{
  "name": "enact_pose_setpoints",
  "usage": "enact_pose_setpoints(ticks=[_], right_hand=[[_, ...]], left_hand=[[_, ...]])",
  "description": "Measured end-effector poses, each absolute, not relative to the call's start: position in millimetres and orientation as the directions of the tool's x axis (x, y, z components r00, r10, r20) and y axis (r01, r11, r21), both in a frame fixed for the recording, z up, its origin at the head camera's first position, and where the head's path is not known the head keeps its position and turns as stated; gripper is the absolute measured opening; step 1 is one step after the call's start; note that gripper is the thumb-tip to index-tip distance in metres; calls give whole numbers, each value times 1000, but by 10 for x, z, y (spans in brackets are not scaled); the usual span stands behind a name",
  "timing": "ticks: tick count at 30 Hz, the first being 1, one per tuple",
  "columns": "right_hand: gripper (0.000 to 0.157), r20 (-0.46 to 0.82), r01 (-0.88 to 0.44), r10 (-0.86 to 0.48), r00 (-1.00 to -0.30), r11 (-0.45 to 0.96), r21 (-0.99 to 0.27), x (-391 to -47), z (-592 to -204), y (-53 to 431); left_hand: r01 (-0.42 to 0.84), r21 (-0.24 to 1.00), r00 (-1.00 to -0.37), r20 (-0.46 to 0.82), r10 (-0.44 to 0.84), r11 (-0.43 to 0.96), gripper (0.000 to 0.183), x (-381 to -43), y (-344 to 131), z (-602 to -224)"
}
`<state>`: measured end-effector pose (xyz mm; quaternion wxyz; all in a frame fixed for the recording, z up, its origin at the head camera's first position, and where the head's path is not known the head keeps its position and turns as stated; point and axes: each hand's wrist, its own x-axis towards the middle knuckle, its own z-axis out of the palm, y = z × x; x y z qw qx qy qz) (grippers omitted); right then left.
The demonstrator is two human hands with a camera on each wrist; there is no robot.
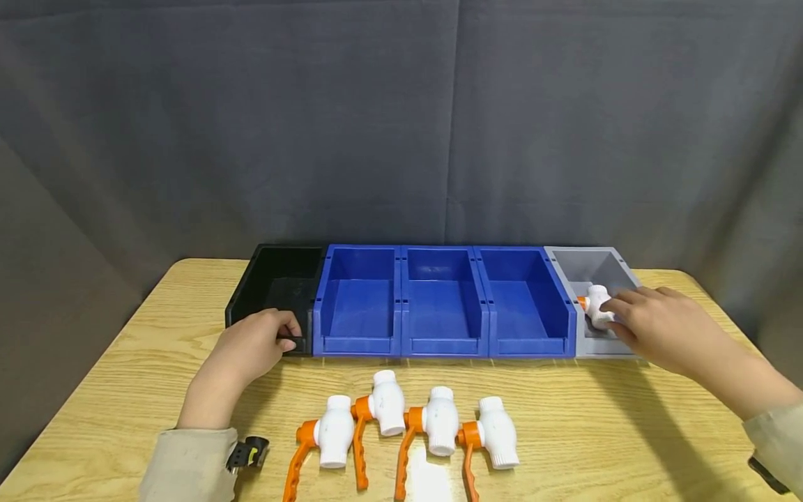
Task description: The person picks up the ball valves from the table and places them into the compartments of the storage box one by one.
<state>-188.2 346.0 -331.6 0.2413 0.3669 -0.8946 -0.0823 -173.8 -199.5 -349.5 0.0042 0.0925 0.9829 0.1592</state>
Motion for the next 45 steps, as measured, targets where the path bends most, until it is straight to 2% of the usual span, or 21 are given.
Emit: enact_pose_setpoints(ticks=[4, 11, 14, 15, 19, 21, 31, 40, 45], right_hand=[[23, 395, -618, -701, -594, 712, 334, -1819, -3318, 3447], [30, 399, -614, -695, -599, 718, 329, -1685, -3299, 3378], [19, 425, -623, -695, -580, 714, 318, -1638, -3293, 3338], [21, 437, -625, -694, -572, 714, 315, -1622, -3293, 3320], [67, 454, -637, -697, -555, 707, 308, -1548, -3291, 3234], [75, 465, -641, -701, -541, 702, 312, -1515, -3289, 3181], [69, 484, -670, -726, -488, 667, 326, -1426, -3325, 3005], [63, 481, -683, -692, -539, 693, 231, -1278, -3327, 2803], [61, 469, -704, -706, -530, 675, 221, -1183, -3311, 2659]], left_hand=[[185, 314, -982, 26, 186, 931, 8, -1739, -1990, -3495], [195, 317, -981, 42, 191, 928, 8, -1740, -1982, -3497], [202, 318, -979, 52, 195, 927, 8, -1738, -1986, -3501], [204, 318, -979, 54, 197, 926, 8, -1736, -1987, -3500], [203, 318, -979, 54, 196, 926, 8, -1738, -1992, -3500], [203, 316, -979, 53, 196, 927, 8, -1739, -1994, -3500], [201, 317, -980, 54, 194, 927, 8, -1732, -2000, -3505], [195, 313, -981, 50, 189, 929, 8, -1730, -2003, -3504], [188, 314, -982, 45, 183, 931, 8, -1725, -1993, -3501]])
